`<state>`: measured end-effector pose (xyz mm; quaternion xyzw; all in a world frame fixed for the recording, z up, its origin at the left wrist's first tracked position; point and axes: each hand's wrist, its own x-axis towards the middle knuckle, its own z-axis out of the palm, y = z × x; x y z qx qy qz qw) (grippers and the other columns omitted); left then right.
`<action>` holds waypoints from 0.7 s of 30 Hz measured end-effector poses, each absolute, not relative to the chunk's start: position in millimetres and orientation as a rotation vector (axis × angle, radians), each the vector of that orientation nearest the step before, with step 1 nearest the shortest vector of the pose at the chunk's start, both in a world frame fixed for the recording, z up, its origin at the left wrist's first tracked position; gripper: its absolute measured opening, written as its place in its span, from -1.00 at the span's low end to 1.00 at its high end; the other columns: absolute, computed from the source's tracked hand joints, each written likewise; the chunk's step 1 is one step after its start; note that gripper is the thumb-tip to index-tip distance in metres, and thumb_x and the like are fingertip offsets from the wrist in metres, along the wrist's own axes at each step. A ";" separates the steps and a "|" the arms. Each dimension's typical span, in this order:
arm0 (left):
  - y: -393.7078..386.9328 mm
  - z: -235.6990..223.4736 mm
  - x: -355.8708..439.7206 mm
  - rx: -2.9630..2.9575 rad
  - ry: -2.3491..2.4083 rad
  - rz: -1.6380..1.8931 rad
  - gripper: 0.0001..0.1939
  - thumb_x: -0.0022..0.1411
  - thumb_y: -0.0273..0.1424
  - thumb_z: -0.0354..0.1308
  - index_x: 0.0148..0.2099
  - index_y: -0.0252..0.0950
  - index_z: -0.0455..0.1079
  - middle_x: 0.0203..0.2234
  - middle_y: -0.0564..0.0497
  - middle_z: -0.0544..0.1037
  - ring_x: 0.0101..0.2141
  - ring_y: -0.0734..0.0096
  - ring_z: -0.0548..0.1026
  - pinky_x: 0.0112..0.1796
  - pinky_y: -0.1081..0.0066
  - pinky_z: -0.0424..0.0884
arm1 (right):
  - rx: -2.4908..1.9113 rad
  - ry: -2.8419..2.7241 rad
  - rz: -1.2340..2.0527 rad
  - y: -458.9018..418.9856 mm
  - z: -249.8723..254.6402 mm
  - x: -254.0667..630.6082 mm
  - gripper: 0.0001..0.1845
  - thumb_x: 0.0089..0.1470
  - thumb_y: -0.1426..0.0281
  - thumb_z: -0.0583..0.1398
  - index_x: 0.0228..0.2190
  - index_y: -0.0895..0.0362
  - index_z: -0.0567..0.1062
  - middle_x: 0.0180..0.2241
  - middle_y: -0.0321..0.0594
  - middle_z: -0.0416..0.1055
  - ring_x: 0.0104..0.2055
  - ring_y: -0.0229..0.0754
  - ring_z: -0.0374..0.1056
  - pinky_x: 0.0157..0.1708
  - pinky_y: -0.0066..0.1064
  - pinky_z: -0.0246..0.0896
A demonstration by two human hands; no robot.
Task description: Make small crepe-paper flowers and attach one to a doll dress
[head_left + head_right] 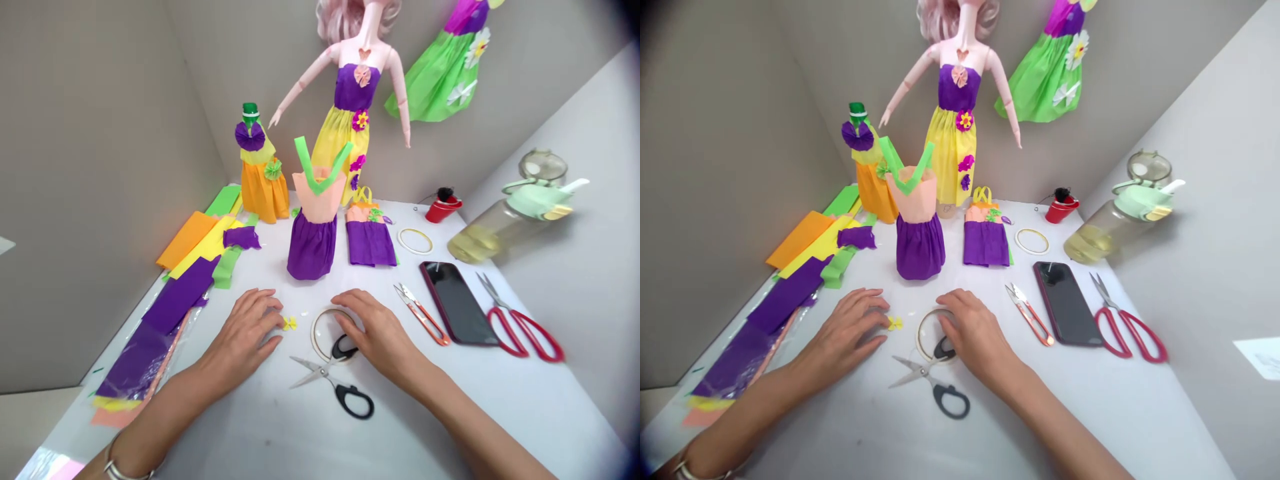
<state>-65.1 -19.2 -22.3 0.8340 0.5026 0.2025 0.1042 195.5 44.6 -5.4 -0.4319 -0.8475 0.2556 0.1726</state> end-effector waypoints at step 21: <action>17.2 33.2 -42.9 1.893 1.604 0.644 -0.63 0.22 -0.36 0.06 -0.56 -0.25 -0.02 -0.63 0.17 0.13 -0.57 0.51 0.10 -0.51 0.46 0.03 | -1.072 -2.715 0.799 5.3 23.5 202.4 -0.85 0.20 0.50 0.15 -0.41 0.09 0.45 -0.42 -0.28 0.39 -0.39 -0.22 0.34 -0.39 -0.42 0.21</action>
